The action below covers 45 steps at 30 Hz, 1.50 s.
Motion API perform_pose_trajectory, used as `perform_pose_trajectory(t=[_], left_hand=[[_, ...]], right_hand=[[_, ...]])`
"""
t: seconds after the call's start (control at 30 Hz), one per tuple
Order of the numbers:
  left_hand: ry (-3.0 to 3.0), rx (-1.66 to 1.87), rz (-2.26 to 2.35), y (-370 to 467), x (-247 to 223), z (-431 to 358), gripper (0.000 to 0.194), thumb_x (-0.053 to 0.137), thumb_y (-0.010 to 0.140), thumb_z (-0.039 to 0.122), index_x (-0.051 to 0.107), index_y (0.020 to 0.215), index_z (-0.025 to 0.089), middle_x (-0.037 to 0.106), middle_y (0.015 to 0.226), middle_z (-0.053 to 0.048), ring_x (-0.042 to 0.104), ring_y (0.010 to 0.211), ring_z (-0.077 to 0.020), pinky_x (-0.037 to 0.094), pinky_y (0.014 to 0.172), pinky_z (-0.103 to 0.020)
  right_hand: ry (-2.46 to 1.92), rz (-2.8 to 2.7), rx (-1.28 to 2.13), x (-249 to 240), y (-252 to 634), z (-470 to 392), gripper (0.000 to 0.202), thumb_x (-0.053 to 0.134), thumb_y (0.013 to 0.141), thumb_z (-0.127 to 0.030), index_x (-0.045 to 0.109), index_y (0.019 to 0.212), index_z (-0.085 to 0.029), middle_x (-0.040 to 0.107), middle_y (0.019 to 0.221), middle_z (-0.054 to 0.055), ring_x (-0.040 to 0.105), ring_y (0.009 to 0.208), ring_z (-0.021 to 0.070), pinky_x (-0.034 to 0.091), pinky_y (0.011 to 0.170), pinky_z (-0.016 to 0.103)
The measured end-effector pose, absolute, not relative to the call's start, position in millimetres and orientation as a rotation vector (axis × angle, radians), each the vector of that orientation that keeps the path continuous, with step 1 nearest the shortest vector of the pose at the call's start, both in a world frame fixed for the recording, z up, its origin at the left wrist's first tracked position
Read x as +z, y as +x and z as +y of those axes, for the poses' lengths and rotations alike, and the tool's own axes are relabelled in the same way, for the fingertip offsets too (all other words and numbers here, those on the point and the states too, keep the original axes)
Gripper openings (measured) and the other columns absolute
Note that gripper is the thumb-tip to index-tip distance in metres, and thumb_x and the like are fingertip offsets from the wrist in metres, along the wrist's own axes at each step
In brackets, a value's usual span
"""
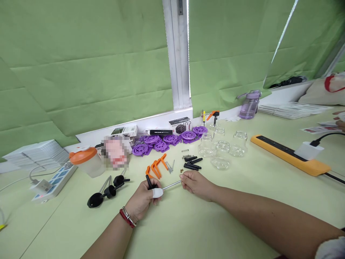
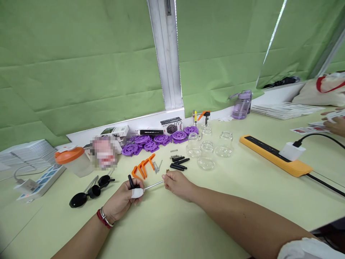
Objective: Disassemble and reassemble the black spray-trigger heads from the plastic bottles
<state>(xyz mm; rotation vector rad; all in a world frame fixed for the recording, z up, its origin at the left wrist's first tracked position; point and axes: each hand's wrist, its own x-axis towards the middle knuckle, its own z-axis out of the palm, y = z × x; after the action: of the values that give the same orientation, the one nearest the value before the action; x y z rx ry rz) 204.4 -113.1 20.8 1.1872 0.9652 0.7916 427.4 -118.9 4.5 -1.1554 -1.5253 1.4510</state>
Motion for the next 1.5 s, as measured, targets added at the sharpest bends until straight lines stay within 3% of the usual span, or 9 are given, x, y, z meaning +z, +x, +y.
perform_pose_trajectory(t=[0.27, 0.4, 0.6, 0.77, 0.9, 1.03, 1.3, 1.5], left_hand=[[1.174, 0.812, 0.979, 205.0, 22.0, -113.4, 0.016, 0.066, 0.060, 0.014, 0.054, 0.070, 0.014, 0.051, 0.057, 0.003, 0.045, 0.048, -0.0075, 0.031, 0.042, -0.020], [1.177, 0.806, 0.981, 204.8, 22.1, -114.0, 0.016, 0.066, 0.060, 0.014, 0.053, 0.069, 0.014, 0.050, 0.057, 0.004, 0.045, 0.048, -0.0073, 0.032, 0.042, -0.020], [1.183, 0.789, 0.970, 205.8, 23.5, -114.3, 0.015, 0.066, 0.060, 0.014, 0.054, 0.070, 0.014, 0.049, 0.056, 0.004, 0.045, 0.048, -0.0074, 0.032, 0.042, -0.019], [1.176, 0.795, 0.971, 205.6, 22.3, -113.1, 0.015, 0.066, 0.061, 0.014, 0.054, 0.070, 0.014, 0.050, 0.057, 0.004, 0.045, 0.048, -0.0075, 0.033, 0.043, -0.019], [1.180, 0.793, 0.962, 205.0, 20.7, -113.3, 0.015, 0.066, 0.062, 0.014, 0.055, 0.071, 0.014, 0.050, 0.056, 0.004, 0.045, 0.048, -0.0075, 0.033, 0.043, -0.020], [1.178, 0.793, 0.966, 205.4, 21.5, -114.1, 0.015, 0.067, 0.061, 0.014, 0.055, 0.071, 0.014, 0.050, 0.057, 0.004, 0.046, 0.049, -0.0076, 0.033, 0.043, -0.019], [1.177, 0.794, 0.978, 206.0, 23.9, -115.5, 0.017, 0.068, 0.059, 0.015, 0.055, 0.070, 0.014, 0.051, 0.057, 0.003, 0.045, 0.048, -0.0075, 0.032, 0.042, -0.019], [1.192, 0.788, 0.981, 205.6, 23.6, -115.9, 0.016, 0.067, 0.060, 0.015, 0.055, 0.070, 0.014, 0.051, 0.055, 0.003, 0.045, 0.048, -0.0076, 0.032, 0.043, -0.020]], right_hand=[[-1.037, -1.420, 1.524, 3.8, 430.0, -118.5, 0.027, 0.055, 0.080, -0.044, 0.045, 0.084, -0.019, 0.047, 0.066, -0.004, 0.038, 0.049, 0.0061, 0.028, 0.046, 0.020], [-1.053, -1.483, 1.501, 2.3, 431.2, -118.5, 0.025, 0.055, 0.081, -0.041, 0.045, 0.077, -0.018, 0.045, 0.062, -0.005, 0.037, 0.049, 0.0059, 0.028, 0.047, 0.020], [-1.177, -1.588, 1.424, 2.1, 431.5, -118.7, 0.038, 0.043, 0.086, -0.050, 0.047, 0.069, -0.016, 0.044, 0.052, -0.004, 0.034, 0.047, 0.0069, 0.028, 0.045, 0.020], [-1.199, -1.507, 1.476, 2.3, 430.3, -118.2, 0.042, 0.039, 0.086, -0.054, 0.049, 0.072, -0.016, 0.045, 0.052, -0.003, 0.036, 0.047, 0.0073, 0.028, 0.044, 0.020], [-1.098, -1.461, 1.515, 3.6, 431.2, -119.3, 0.028, 0.051, 0.082, -0.046, 0.047, 0.083, -0.018, 0.049, 0.061, -0.004, 0.043, 0.051, 0.0076, 0.029, 0.044, 0.019], [-1.105, -1.535, 1.492, 2.2, 433.2, -119.4, 0.021, 0.057, 0.079, -0.037, 0.047, 0.081, -0.019, 0.048, 0.057, -0.005, 0.041, 0.048, 0.0068, 0.029, 0.044, 0.019], [-1.197, -1.564, 1.481, -0.8, 433.0, -116.9, 0.039, 0.043, 0.085, -0.052, 0.051, 0.073, -0.016, 0.049, 0.054, -0.003, 0.036, 0.044, 0.0060, 0.030, 0.044, 0.020], [-1.092, -1.459, 1.517, 4.5, 432.3, -117.7, 0.037, 0.047, 0.083, -0.052, 0.050, 0.077, -0.016, 0.052, 0.062, -0.001, 0.045, 0.050, 0.0076, 0.033, 0.044, 0.020]])
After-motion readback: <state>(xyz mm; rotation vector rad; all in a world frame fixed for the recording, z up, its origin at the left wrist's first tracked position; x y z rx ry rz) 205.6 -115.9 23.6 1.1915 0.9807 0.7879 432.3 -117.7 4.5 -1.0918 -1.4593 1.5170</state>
